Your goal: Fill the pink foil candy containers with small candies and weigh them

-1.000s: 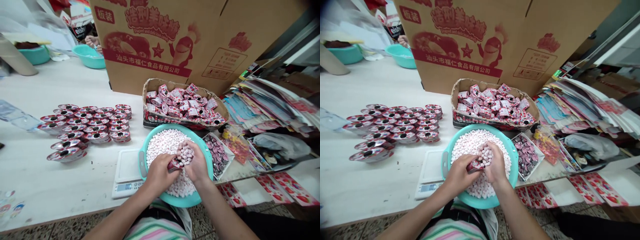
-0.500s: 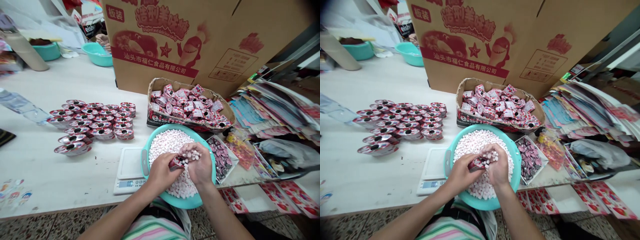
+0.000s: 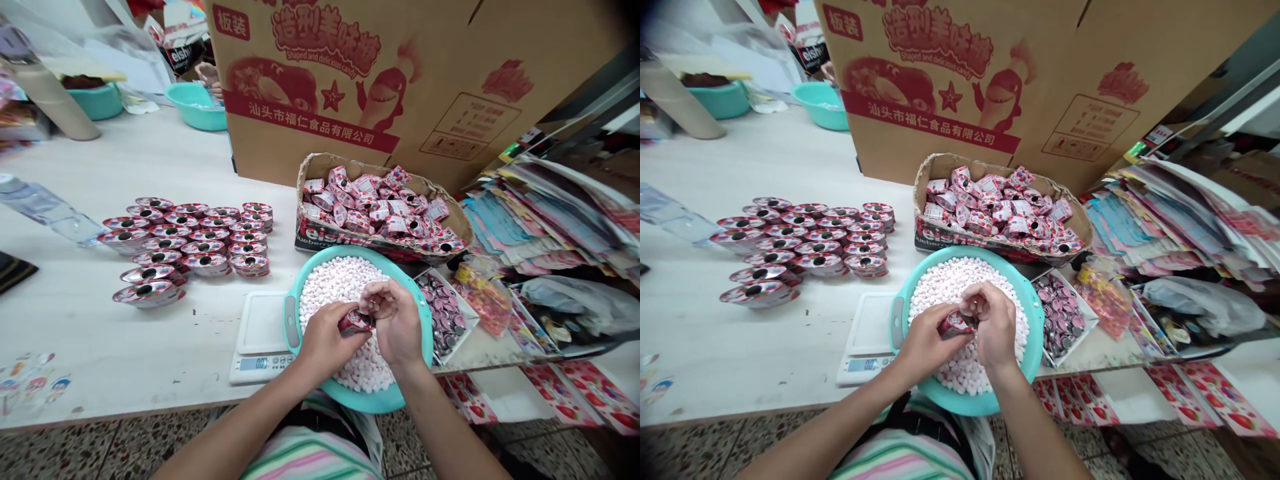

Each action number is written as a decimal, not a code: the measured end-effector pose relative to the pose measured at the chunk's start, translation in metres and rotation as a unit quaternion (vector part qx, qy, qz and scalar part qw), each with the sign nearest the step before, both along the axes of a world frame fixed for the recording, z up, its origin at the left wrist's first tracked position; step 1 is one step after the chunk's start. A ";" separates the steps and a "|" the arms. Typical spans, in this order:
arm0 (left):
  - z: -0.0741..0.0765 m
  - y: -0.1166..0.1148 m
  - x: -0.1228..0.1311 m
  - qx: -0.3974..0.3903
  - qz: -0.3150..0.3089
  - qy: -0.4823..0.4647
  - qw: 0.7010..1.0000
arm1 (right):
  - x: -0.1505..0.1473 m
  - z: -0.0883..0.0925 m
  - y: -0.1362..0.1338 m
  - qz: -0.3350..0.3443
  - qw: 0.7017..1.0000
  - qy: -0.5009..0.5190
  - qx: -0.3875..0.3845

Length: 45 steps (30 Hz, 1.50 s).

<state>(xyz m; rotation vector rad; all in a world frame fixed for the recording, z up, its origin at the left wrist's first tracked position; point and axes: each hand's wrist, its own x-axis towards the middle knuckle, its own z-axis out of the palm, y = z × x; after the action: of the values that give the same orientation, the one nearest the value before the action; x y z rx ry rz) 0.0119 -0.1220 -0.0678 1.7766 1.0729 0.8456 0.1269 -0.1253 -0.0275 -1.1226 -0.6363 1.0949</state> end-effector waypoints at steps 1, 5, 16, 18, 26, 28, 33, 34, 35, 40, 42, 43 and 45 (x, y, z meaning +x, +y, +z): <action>0.000 0.001 0.000 -0.005 0.003 -0.005 1.000 | 0.000 0.001 0.001 -0.002 1.000 0.004 -0.006; -0.001 0.001 0.000 -0.031 0.006 -0.029 0.999 | -0.002 0.002 0.001 0.028 1.000 -0.012 0.007; -0.002 -0.005 -0.010 -0.068 0.005 -0.128 0.989 | 0.026 0.012 0.005 -0.010 0.997 0.066 0.040; 0.002 -0.006 -0.017 -0.082 0.001 -0.161 0.983 | 0.040 0.004 0.006 -0.026 0.997 0.065 0.011; 0.002 -0.005 -0.017 -0.188 0.021 -0.229 0.955 | 0.060 -0.051 -0.010 0.081 0.932 -0.344 -0.075; 0.001 -0.003 -0.014 -0.201 0.026 -0.216 0.955 | 0.061 -0.056 -0.012 0.078 0.898 -0.430 -0.054; 0.002 0.002 -0.014 -0.185 0.046 -0.181 0.965 | 0.067 -0.067 -0.014 0.098 0.816 -0.568 -0.040; 0.003 0.003 -0.015 -0.170 0.052 -0.175 0.968 | 0.068 -0.069 -0.015 0.104 0.803 -0.585 -0.043; 0.005 0.004 -0.016 -0.151 0.059 -0.167 0.973 | 0.068 -0.072 -0.017 0.117 0.790 -0.600 -0.045; 0.013 0.004 -0.024 -0.045 0.066 -0.124 0.989 | 0.056 -0.079 -0.032 0.217 0.726 -0.650 -0.049; 0.014 0.002 -0.025 -0.030 0.056 -0.115 0.991 | 0.050 -0.081 -0.036 0.223 0.724 -0.651 -0.046; 0.015 0.001 -0.025 -0.027 0.052 -0.113 0.992 | 0.047 -0.082 -0.038 0.227 0.729 -0.644 -0.043; 0.015 0.000 -0.025 -0.029 0.045 -0.110 0.993 | 0.043 -0.084 -0.038 0.246 0.743 -0.622 -0.037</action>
<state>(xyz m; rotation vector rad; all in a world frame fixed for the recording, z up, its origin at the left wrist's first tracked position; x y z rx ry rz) -0.0126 -0.1219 -0.0528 1.5560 1.0275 1.0294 0.1703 -0.1635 -0.1110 -1.7660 -2.0514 0.6348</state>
